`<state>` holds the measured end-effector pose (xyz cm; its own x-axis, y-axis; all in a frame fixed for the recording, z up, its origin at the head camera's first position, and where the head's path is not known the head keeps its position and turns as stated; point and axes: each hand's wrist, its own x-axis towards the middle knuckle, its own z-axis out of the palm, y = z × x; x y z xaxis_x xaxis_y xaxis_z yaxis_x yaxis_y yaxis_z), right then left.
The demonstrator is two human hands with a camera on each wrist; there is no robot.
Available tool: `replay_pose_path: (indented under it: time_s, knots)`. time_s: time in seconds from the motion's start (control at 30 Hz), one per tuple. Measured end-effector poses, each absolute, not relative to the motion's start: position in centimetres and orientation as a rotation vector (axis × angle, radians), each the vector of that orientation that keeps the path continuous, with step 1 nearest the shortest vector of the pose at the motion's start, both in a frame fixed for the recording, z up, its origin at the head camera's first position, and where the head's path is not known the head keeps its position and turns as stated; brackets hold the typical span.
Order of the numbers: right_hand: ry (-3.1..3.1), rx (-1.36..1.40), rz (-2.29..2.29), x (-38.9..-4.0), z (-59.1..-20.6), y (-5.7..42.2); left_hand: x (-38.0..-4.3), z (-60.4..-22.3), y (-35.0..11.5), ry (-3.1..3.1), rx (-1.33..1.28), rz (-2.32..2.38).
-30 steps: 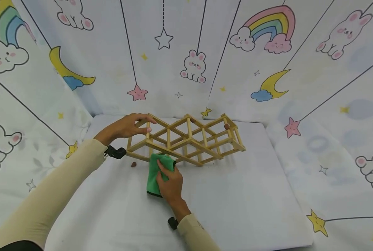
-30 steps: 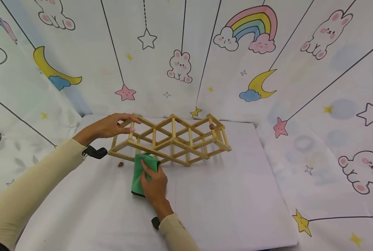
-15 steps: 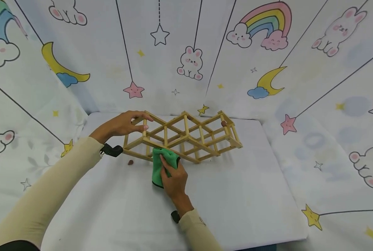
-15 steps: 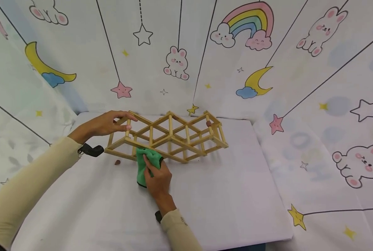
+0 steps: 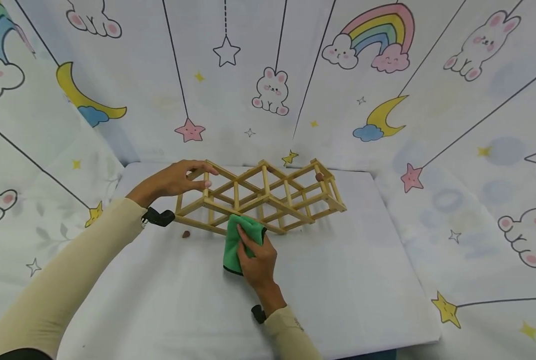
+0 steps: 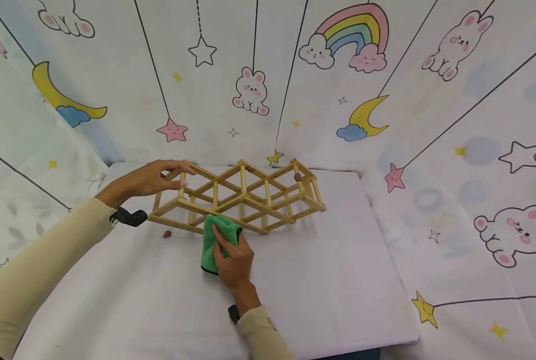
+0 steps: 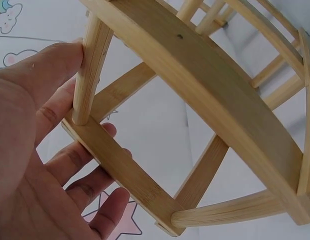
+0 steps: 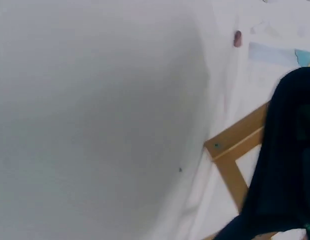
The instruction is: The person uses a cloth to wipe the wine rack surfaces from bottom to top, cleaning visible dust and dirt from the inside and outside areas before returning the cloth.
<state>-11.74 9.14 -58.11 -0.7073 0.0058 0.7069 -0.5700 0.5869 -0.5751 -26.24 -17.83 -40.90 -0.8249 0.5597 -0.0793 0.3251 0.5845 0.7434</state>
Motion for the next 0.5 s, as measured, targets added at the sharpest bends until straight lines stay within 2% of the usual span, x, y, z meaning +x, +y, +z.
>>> replay_pose_path:
  time_s: [0.27, 0.33, 0.5]
  knots:
    - [-2.468, -0.113, 1.096, -11.0, -60.4, 12.2, -26.2, -40.9, -17.4, 2.493, 0.710, 1.087]
    - [-2.426, -0.042, 1.138, -10.8, -60.1, 12.3, -26.2, -40.9, -17.5, 2.497, 0.707, 1.080]
    - [-2.195, 0.408, 1.176, -11.6, -58.3, 11.2, -26.2, -40.8, -17.6, 2.512, 0.724, 1.085]
